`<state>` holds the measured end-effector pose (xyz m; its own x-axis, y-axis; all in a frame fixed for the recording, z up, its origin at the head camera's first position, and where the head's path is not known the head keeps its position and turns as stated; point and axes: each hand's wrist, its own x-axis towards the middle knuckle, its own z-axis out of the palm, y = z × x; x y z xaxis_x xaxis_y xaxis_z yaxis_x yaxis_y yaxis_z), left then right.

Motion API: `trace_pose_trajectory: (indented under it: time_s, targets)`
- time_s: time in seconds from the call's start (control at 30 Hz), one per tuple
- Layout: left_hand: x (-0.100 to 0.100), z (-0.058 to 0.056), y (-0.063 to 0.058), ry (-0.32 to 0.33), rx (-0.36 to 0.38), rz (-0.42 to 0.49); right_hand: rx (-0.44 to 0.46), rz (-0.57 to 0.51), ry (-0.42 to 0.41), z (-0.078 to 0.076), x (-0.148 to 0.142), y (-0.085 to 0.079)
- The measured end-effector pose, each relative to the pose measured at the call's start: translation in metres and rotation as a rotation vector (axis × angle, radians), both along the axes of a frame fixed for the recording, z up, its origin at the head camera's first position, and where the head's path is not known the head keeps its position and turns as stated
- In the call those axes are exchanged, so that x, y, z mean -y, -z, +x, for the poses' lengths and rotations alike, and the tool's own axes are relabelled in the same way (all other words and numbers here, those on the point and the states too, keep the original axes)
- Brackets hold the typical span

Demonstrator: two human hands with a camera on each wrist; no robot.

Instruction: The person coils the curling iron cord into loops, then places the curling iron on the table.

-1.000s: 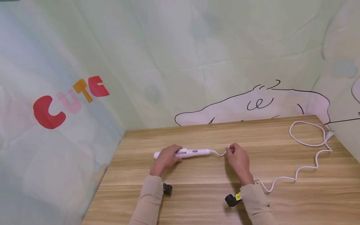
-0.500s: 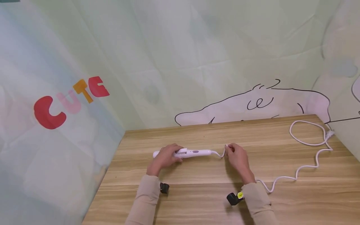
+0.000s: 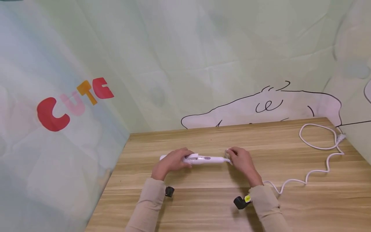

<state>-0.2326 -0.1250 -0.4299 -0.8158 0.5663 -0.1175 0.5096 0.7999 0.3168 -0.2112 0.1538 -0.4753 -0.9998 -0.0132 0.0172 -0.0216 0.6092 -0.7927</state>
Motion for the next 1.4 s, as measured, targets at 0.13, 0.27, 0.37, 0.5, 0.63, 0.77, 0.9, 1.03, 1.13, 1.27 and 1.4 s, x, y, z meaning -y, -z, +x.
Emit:
trace_pose_trajectory:
  time_s: [0.13, 0.27, 0.37, 0.5, 0.63, 0.77, 0.9, 1.03, 1.13, 1.27, 1.4]
  targets:
    - [-0.002, 0.003, -0.004, 0.036, -0.007, -0.007, -0.002, 0.017, -0.039, 0.000, 0.003, -0.001]
    - [-0.005, 0.005, -0.008, 0.043, 0.001, -0.022, -0.030, 0.037, -0.053, 0.002, 0.004, -0.004]
    - [-0.008, 0.006, -0.010, 0.026, 0.018, -0.044, -0.070, 0.060, -0.061, 0.004, 0.006, -0.008]
    - [-0.012, 0.007, -0.011, 0.010, 0.029, -0.070, -0.100, 0.078, -0.097, 0.007, 0.011, -0.016]
    - [-0.015, 0.009, -0.012, -0.005, 0.055, -0.079, -0.115, 0.077, -0.140, 0.011, 0.016, -0.021]
    - [-0.015, 0.009, -0.011, -0.022, 0.092, -0.070, -0.151, 0.065, -0.154, 0.014, 0.019, -0.024]
    - [-0.014, 0.008, -0.010, -0.044, 0.131, -0.054, -0.186, 0.050, -0.149, 0.017, 0.022, -0.027]
    - [-0.013, 0.007, -0.010, -0.070, 0.168, -0.011, -0.175, 0.035, -0.139, 0.021, 0.024, -0.030]
    - [-0.009, 0.006, -0.012, -0.078, 0.185, 0.026, -0.147, 0.015, -0.138, 0.024, 0.026, -0.032]
    - [-0.004, 0.002, -0.013, -0.073, 0.200, 0.067, -0.105, -0.007, -0.160, 0.027, 0.028, -0.032]
    - [0.001, -0.001, -0.014, -0.051, 0.203, 0.113, -0.083, -0.019, -0.202, 0.029, 0.027, -0.029]
